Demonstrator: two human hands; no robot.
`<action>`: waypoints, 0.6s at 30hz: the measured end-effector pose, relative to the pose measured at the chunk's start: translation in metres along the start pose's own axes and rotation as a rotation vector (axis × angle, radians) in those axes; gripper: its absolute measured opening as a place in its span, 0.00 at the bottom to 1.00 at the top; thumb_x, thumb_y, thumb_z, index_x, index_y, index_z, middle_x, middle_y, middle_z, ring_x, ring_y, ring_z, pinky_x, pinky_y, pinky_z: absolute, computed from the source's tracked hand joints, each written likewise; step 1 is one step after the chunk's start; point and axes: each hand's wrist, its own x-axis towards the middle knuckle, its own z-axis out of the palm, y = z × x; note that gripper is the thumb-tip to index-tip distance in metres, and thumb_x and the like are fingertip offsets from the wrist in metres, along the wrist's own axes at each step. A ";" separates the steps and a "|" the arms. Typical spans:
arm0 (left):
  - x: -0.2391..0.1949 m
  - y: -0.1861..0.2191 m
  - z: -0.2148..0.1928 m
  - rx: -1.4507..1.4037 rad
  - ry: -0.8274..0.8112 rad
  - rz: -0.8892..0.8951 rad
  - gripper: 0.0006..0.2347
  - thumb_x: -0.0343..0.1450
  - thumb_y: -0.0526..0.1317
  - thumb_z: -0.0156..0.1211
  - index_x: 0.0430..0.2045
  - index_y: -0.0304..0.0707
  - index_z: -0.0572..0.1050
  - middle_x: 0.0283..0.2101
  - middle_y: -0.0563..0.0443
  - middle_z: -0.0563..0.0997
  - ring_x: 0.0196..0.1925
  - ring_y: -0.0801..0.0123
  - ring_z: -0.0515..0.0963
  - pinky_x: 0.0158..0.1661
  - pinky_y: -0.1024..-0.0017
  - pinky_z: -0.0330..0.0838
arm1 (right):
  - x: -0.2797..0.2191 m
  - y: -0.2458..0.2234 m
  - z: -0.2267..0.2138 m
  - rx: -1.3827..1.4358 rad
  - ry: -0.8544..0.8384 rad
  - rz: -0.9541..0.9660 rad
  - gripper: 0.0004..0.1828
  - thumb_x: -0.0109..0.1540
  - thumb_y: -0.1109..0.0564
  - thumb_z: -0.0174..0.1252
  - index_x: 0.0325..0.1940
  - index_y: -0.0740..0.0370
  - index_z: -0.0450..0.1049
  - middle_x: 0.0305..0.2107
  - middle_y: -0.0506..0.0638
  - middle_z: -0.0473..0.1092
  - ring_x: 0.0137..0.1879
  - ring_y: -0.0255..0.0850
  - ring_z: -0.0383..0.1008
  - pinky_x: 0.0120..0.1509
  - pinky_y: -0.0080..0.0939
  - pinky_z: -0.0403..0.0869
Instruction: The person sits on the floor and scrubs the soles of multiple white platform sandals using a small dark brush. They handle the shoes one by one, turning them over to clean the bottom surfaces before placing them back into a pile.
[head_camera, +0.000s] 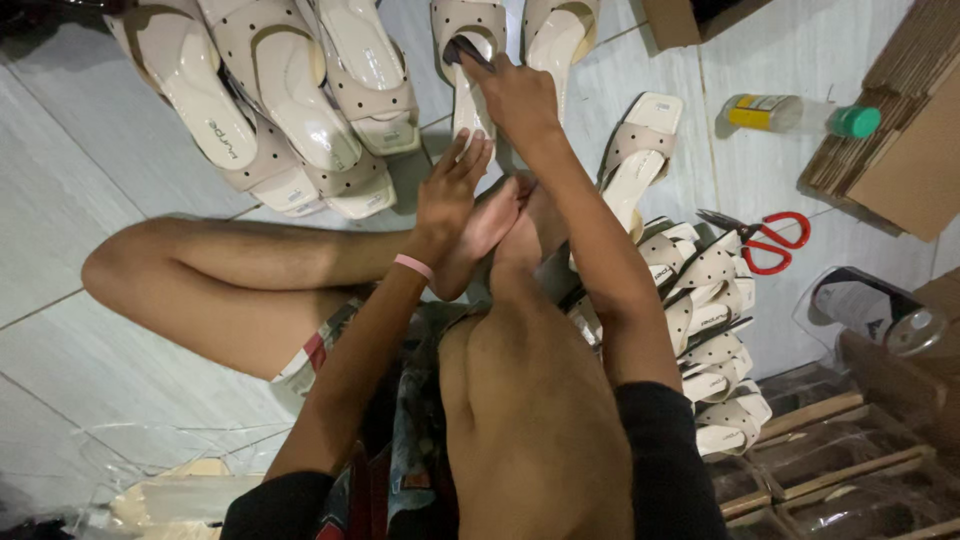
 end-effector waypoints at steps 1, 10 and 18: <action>0.000 -0.001 -0.001 0.003 0.001 0.016 0.23 0.68 0.27 0.56 0.61 0.40 0.73 0.68 0.53 0.71 0.72 0.59 0.67 0.60 0.63 0.75 | 0.003 -0.003 0.000 0.004 0.003 0.005 0.34 0.63 0.60 0.55 0.73 0.35 0.65 0.39 0.52 0.74 0.34 0.49 0.80 0.33 0.48 0.77; 0.022 0.004 0.010 -0.138 0.001 -0.061 0.25 0.67 0.21 0.51 0.61 0.37 0.74 0.68 0.51 0.71 0.73 0.55 0.67 0.60 0.65 0.73 | -0.077 0.014 -0.049 0.369 0.019 0.080 0.33 0.60 0.64 0.54 0.70 0.48 0.69 0.41 0.54 0.75 0.41 0.55 0.79 0.40 0.54 0.77; 0.073 -0.024 -0.030 0.173 0.047 -0.179 0.24 0.77 0.40 0.64 0.70 0.43 0.67 0.72 0.29 0.60 0.75 0.43 0.57 0.71 0.50 0.58 | -0.211 0.146 -0.082 0.228 0.782 0.722 0.21 0.70 0.68 0.49 0.68 0.64 0.69 0.62 0.57 0.74 0.67 0.49 0.73 0.75 0.46 0.71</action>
